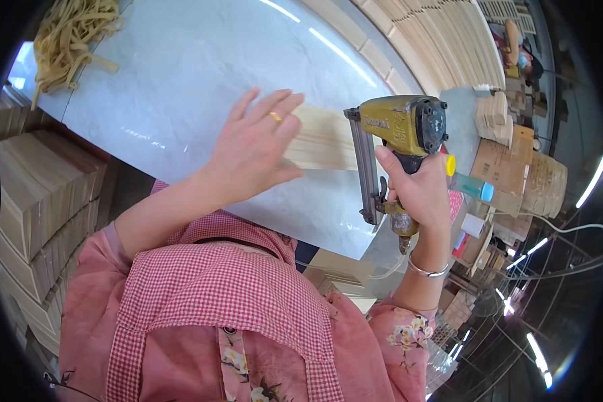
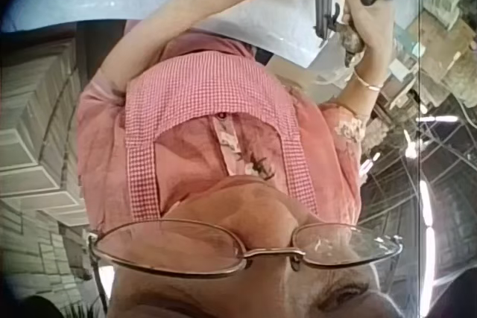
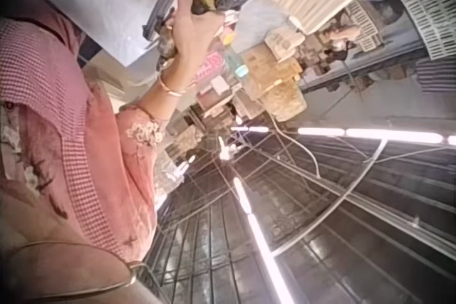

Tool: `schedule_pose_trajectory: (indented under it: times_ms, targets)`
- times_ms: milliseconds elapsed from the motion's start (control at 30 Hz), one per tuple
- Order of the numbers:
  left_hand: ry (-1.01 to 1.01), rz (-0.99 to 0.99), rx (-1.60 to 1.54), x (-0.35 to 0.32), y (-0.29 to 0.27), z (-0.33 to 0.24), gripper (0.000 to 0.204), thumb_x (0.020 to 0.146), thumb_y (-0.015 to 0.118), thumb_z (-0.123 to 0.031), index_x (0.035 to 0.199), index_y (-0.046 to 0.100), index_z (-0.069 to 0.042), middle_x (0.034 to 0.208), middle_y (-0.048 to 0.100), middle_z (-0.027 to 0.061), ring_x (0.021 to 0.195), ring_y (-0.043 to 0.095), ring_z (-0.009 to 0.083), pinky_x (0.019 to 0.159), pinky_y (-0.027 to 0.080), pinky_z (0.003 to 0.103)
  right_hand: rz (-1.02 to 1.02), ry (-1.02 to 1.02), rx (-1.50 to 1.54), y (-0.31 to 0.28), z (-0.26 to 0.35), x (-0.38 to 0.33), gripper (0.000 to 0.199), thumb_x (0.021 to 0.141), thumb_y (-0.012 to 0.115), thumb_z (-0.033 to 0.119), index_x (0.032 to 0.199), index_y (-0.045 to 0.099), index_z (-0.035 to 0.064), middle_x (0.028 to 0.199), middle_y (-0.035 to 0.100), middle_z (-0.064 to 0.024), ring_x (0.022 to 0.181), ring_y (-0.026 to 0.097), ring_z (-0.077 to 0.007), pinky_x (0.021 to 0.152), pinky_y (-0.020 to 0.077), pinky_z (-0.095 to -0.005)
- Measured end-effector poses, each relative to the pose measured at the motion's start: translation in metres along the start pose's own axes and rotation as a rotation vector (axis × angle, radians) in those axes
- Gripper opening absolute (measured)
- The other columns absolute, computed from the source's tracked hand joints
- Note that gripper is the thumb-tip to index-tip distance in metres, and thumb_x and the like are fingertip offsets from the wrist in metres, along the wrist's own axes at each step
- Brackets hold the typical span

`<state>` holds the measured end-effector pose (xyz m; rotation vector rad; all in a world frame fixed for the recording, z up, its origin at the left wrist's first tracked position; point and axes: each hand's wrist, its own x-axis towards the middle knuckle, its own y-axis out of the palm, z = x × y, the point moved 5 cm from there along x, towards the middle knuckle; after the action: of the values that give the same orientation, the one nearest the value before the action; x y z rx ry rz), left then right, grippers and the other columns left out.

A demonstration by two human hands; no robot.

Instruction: Assemble wooden boxes using a nail gun and glue.

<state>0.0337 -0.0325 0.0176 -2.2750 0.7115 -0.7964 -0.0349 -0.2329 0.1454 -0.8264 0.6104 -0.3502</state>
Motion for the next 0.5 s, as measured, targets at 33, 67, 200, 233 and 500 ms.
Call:
schedule_pose_trajectory:
  times_ms: [33, 67, 200, 233, 500]
  targets:
    - [0.038, 0.046, 0.050, 0.008, 0.007, -0.008, 0.066, 0.066, 0.088, -0.037, 0.116, 0.058, -0.006, 0.149, 0.049, 0.0151, 0.143, 0.038, 0.0381, 0.122, 0.021, 0.051, 0.003, 0.020, 0.019, 0.002, -0.004, -0.001, 0.038, 0.092, 0.076, 0.025, 0.107, 0.064, -0.0073, 0.061, 0.059, -0.0058, 0.043, 0.051, -0.0123, 0.041, 0.0456, -0.0256]
    - [0.077, 0.087, 0.098, 0.018, 0.016, -0.015, 0.064, 0.066, 0.088, -0.036, 0.114, 0.059, -0.006, 0.146, 0.050, 0.0164, 0.141, 0.040, 0.0375, 0.121, 0.022, 0.051, 0.002, 0.038, 0.034, -0.001, -0.008, 0.000, 0.036, 0.091, 0.076, 0.024, 0.105, 0.064, -0.0069, 0.061, 0.059, -0.0053, 0.042, 0.051, -0.0119, 0.041, 0.0450, -0.0252]
    - [0.152, 0.189, 0.179, 0.040, 0.038, -0.026, 0.059, 0.064, 0.088, -0.034, 0.109, 0.063, -0.005, 0.137, 0.054, 0.0189, 0.133, 0.045, 0.0355, 0.118, 0.026, 0.051, 0.000, 0.077, 0.065, -0.007, -0.017, 0.002, 0.032, 0.091, 0.076, 0.022, 0.101, 0.065, -0.0058, 0.061, 0.059, -0.0039, 0.042, 0.050, -0.0108, 0.041, 0.0431, -0.0242]
    - [0.138, 0.211, 0.165, 0.043, 0.042, -0.025, 0.058, 0.063, 0.088, -0.033, 0.108, 0.063, -0.006, 0.134, 0.054, 0.0186, 0.129, 0.046, 0.0346, 0.116, 0.027, 0.050, 0.009, 0.077, 0.061, -0.008, -0.017, 0.002, 0.031, 0.091, 0.076, 0.022, 0.101, 0.065, -0.0055, 0.061, 0.059, -0.0036, 0.042, 0.050, -0.0107, 0.041, 0.0424, -0.0239]
    - [0.127, 0.249, 0.105, 0.052, 0.049, -0.021, 0.047, 0.065, 0.083, -0.029, 0.103, 0.068, -0.007, 0.120, 0.060, 0.0180, 0.112, 0.050, 0.0304, 0.105, 0.033, 0.047, 0.028, 0.041, 0.072, -0.008, -0.020, 0.007, 0.031, 0.090, 0.077, 0.022, 0.100, 0.065, -0.0041, 0.059, 0.058, -0.0024, 0.042, 0.050, -0.0103, 0.040, 0.0393, -0.0228]
